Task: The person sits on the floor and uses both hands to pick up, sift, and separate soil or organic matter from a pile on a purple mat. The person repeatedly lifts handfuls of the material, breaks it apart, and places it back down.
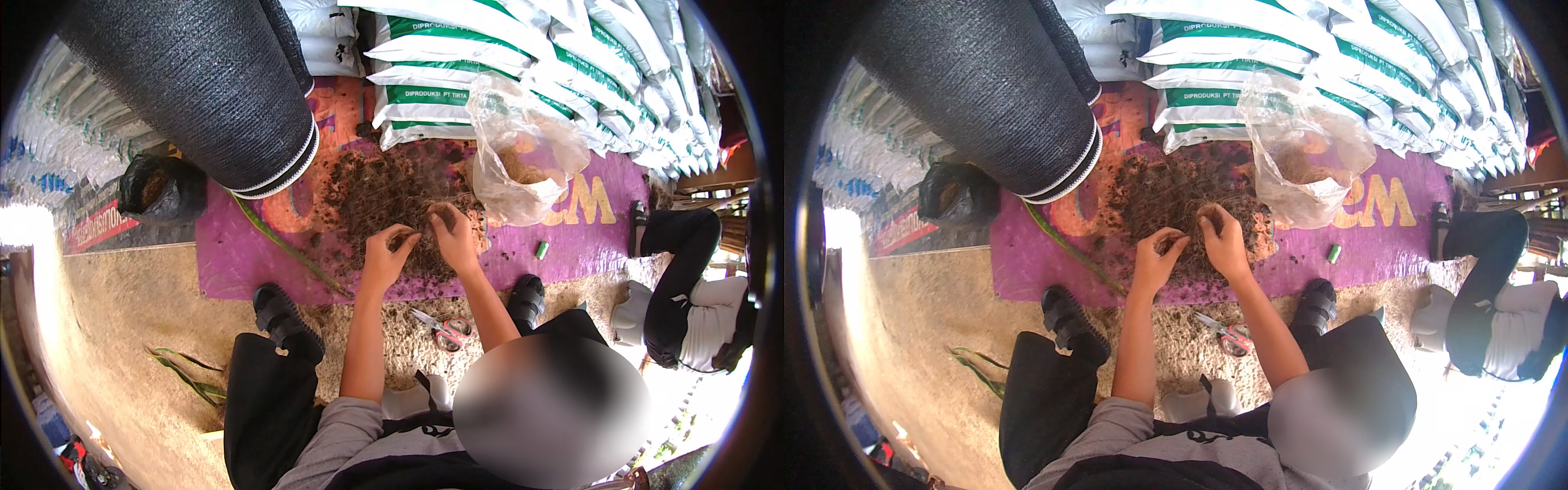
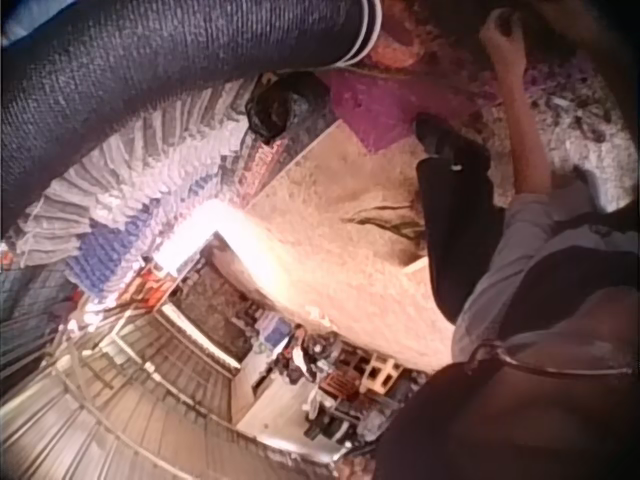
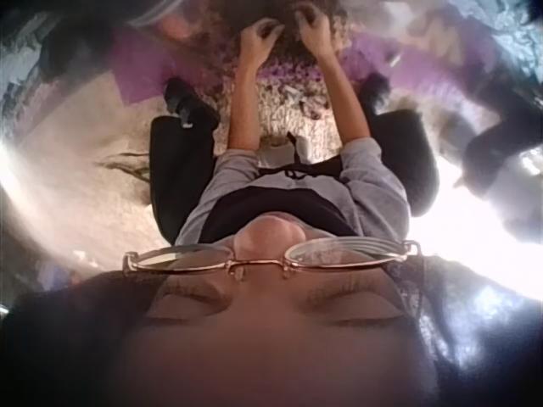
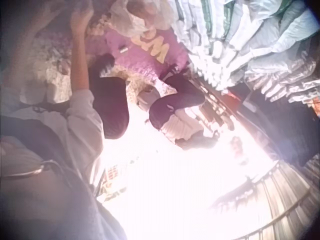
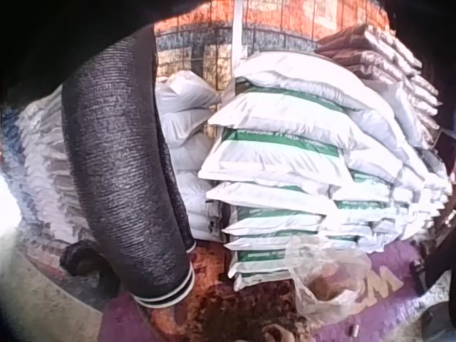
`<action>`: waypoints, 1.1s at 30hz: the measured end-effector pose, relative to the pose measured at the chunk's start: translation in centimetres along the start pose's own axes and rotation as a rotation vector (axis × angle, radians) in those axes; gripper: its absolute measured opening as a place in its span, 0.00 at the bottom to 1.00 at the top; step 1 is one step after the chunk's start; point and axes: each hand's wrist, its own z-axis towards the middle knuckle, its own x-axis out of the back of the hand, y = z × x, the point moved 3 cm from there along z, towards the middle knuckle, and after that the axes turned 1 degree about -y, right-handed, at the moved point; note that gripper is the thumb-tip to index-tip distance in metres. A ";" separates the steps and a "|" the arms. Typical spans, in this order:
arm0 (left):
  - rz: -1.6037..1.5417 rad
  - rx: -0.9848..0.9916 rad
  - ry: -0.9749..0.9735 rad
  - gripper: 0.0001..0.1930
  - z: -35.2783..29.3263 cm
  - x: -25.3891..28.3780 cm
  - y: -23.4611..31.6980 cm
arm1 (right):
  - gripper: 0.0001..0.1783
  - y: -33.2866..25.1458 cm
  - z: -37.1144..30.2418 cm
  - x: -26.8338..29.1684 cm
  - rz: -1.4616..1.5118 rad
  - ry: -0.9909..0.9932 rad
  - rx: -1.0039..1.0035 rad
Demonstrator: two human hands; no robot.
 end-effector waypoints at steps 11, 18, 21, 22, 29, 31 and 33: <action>0.044 0.136 0.189 0.14 -1.5 4.0 -3.7 | 0.06 -6.0 3.7 4.7 0.055 0.457 0.218; 0.218 0.004 0.445 0.25 0.3 4.9 -6.0 | 0.07 -4.3 12.9 -2.4 -0.332 -0.056 0.363; 0.218 0.016 0.389 0.28 1.2 5.7 -6.4 | 0.12 2.8 17.2 -6.2 -0.883 -0.206 0.563; 0.113 0.047 0.423 0.27 0.8 6.2 -6.9 | 0.13 4.2 17.9 -7.8 -1.015 -0.289 0.584; -0.086 0.161 0.509 0.25 -0.7 9.4 -9.1 | 0.19 8.2 19.1 -11.4 -1.510 -0.609 0.501; -0.091 0.079 0.547 0.24 -0.7 9.7 -10.4 | 0.18 7.9 19.3 -11.3 -1.517 -0.569 0.556; -0.092 0.071 0.558 0.24 -0.7 10.2 -10.5 | 0.16 7.0 19.2 -9.6 -1.221 -0.453 0.523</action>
